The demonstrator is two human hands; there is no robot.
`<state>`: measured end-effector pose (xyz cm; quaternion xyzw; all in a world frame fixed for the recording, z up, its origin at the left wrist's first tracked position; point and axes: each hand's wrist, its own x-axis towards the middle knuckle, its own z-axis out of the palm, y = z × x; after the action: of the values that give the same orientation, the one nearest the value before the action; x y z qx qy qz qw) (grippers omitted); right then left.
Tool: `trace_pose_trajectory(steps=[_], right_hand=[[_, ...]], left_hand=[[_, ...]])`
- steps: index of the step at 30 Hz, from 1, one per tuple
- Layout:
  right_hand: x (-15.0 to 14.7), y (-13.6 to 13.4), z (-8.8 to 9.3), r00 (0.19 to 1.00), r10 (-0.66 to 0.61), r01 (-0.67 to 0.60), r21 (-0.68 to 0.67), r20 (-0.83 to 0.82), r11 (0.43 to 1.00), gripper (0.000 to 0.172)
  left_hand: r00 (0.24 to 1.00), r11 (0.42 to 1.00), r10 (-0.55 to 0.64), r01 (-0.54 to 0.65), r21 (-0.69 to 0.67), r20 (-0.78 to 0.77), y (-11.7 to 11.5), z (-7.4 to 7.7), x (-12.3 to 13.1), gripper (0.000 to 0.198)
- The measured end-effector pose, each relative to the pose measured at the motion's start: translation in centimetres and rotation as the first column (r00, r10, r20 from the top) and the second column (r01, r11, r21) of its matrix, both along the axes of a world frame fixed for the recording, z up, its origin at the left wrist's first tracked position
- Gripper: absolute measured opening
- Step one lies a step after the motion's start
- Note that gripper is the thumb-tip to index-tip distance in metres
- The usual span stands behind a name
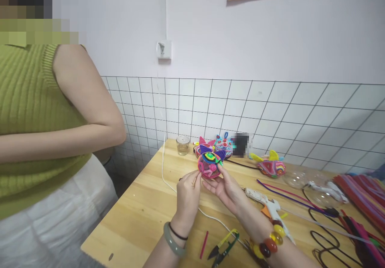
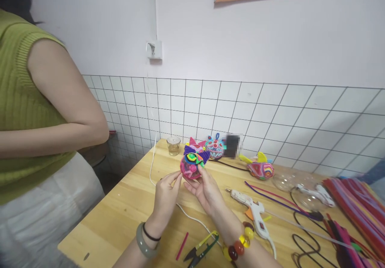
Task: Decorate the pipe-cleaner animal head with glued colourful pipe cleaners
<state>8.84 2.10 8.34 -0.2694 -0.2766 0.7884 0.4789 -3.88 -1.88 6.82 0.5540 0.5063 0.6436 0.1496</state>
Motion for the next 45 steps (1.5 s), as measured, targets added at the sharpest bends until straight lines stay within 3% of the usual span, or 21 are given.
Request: trace_pose_trajectory(steps=[4, 7, 9, 12, 15, 17, 19, 22, 26, 30, 33, 36, 39, 42, 45], right_hand=[[-0.6, -0.2, -0.1, 0.997, -0.072, 0.072, 0.033, 0.0, 0.997, 0.023], [-0.8, -0.4, 0.0, 0.998, -0.06, 0.06, 0.028, -0.006, 0.998, 0.023], [-0.8, -0.4, 0.2, 1.0, -0.026, 0.026, 0.003, -0.003, 1.0, 0.025], [-0.6, -0.3, 0.5, 0.999, 0.04, -0.042, -0.064, -0.028, 0.997, 0.029], [-0.1, -0.2, 0.8, 0.993, 0.072, -0.084, -0.131, -0.097, 0.988, 0.028], [0.3, -0.2, 0.9, 0.985, 0.101, -0.121, -0.148, -0.136, 0.982, 0.028], [0.6, -0.3, 1.0, 0.975, 0.158, -0.18, -0.138, -0.159, 0.974, 0.031], [0.6, -0.4, 1.0, 0.957, 0.238, -0.254, -0.088, -0.167, 0.963, 0.035], [-0.1, -0.8, 1.1, 0.939, 0.309, -0.318, -0.035, -0.153, 0.948, 0.038], [-0.8, -1.3, 1.2, 0.932, 0.331, -0.34, -0.036, -0.148, 0.94, 0.038], [-0.9, -1.5, 1.5, 0.932, 0.331, -0.34, -0.034, -0.149, 0.94, 0.04], [-0.7, -1.6, 2.0, 0.949, 0.29, -0.295, -0.02, -0.125, 0.955, 0.041], [-0.8, -1.5, 2.1, 0.973, 0.224, -0.225, -0.003, -0.054, 0.974, 0.036], [-1.2, -1.7, 1.7, 0.987, 0.159, -0.16, 0.013, 0.014, 0.987, 0.03], [-1.9, -2.4, 1.2, 0.992, 0.108, -0.111, 0.046, 0.059, 0.993, 0.028]], left_hand=[[0.995, 0.997, 0.073, -0.074, -0.006, -0.062, 0.1, -0.1, -0.1, 0.018], [0.997, 0.998, 0.063, -0.064, -0.019, -0.033, 0.1, 0.2, -0.3, 0.015], [0.992, 0.998, 0.022, -0.015, -0.054, 0.12, 0.2, 0.4, -0.5, 0.011], [0.911, 0.995, -0.01, 0.05, -0.086, 0.412, 0.4, 0.5, -1.7, 0.012], [0.852, 0.997, 0.033, 0.012, -0.082, 0.522, 0.7, 0.2, -3.7, 0.022], [0.757, 0.993, 0.106, -0.044, -0.111, 0.644, 0.7, -0.1, -4.7, 0.028], [0.764, 0.988, 0.14, -0.064, -0.142, 0.63, 0.5, -0.3, -5.1, 0.04], [0.888, 0.991, 0.08, -0.024, -0.128, 0.452, 0.0, 0.0, -4.1, 0.05], [0.981, 0.997, -0.004, 0.02, -0.081, 0.192, -0.1, 1.2, -1.8, 0.04], [0.995, 0.997, 0.066, -0.062, -0.054, 0.076, 0.2, 1.5, -0.9, 0.035], [0.992, 0.995, 0.078, -0.071, -0.067, 0.101, 0.4, 0.6, -1.7, 0.035], [0.972, 0.983, 0.121, -0.088, -0.163, 0.202, 0.3, -0.9, -3.3, 0.034], [0.963, 0.977, 0.133, -0.087, -0.196, 0.235, -0.1, -1.9, -4.4, 0.021], [0.908, 0.992, 0.097, -0.055, -0.114, 0.407, -0.8, -1.2, -4.0, 0.045], [0.794, 0.984, -0.093, 0.164, -0.065, 0.6, -1.6, 0.5, -2.9, 0.054]])
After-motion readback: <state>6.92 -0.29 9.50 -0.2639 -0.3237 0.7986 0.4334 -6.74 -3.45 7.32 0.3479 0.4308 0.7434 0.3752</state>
